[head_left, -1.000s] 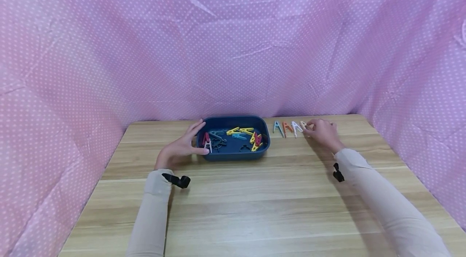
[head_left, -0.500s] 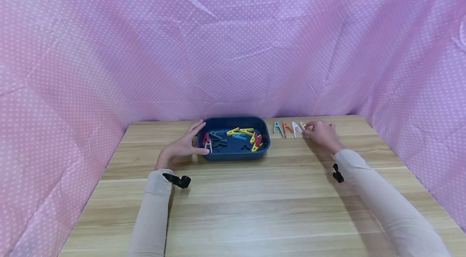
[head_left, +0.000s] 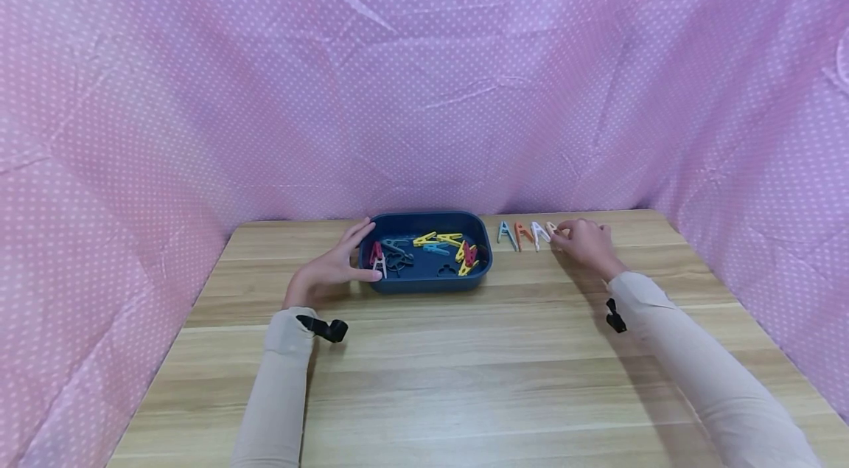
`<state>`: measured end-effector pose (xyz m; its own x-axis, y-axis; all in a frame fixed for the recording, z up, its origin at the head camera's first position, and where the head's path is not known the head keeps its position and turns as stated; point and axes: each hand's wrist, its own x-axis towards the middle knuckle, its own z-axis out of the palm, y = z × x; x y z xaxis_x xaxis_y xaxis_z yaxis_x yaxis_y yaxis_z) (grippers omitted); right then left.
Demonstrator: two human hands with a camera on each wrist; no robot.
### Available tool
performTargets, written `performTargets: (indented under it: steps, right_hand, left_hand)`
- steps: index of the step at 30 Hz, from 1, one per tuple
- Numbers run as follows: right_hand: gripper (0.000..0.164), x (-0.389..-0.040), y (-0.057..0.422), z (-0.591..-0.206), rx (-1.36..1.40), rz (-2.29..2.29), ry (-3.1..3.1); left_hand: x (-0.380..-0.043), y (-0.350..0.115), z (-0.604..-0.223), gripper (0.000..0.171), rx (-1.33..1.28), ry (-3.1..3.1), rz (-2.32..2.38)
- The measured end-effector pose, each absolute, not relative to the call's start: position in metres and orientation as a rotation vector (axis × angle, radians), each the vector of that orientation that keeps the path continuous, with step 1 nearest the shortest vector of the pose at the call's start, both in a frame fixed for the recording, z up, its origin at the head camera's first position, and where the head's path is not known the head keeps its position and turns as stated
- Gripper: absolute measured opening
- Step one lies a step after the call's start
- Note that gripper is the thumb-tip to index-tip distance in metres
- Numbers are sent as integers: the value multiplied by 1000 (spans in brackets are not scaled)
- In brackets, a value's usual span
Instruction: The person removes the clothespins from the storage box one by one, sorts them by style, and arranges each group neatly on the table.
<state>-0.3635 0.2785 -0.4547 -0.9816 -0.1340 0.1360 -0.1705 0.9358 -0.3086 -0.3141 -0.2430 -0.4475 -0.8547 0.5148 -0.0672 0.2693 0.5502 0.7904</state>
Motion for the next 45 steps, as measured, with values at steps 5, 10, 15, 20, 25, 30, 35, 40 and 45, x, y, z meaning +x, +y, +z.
performTargets:
  steps: [5,10,15,20,25,30,35,40,45]
  right_hand:
    - [35,-365,278,-456,241,486,-2969]
    - [36,-364,278,-456,243,479,-2970]
    - [36,-363,277,-455,243,482,-2967]
    - [34,-362,276,-456,238,483,-2953]
    - [35,-362,277,-456,233,497,-2951]
    - [37,-362,277,-455,232,502,-2952]
    - [36,-362,277,-455,231,499,-2961]
    - [40,-363,275,-455,238,486,-2956]
    - [43,-361,268,-450,245,537,-2939]
  left_hand:
    - [-313,-243,-446,108,650,2498,1201]
    - [-314,-243,-446,107,638,2488,1211]
    - [-314,-243,-447,107,627,2485,1213]
    - [-313,-243,-448,107,623,2481,1223]
    - [-313,-242,-447,107,620,2475,1235]
    - [-313,-242,-447,107,612,2468,1243]
    - [-313,-242,-448,107,613,2470,1242]
    - [-314,-243,-448,107,621,2483,1229]
    - [-314,-244,-448,106,639,2486,1225]
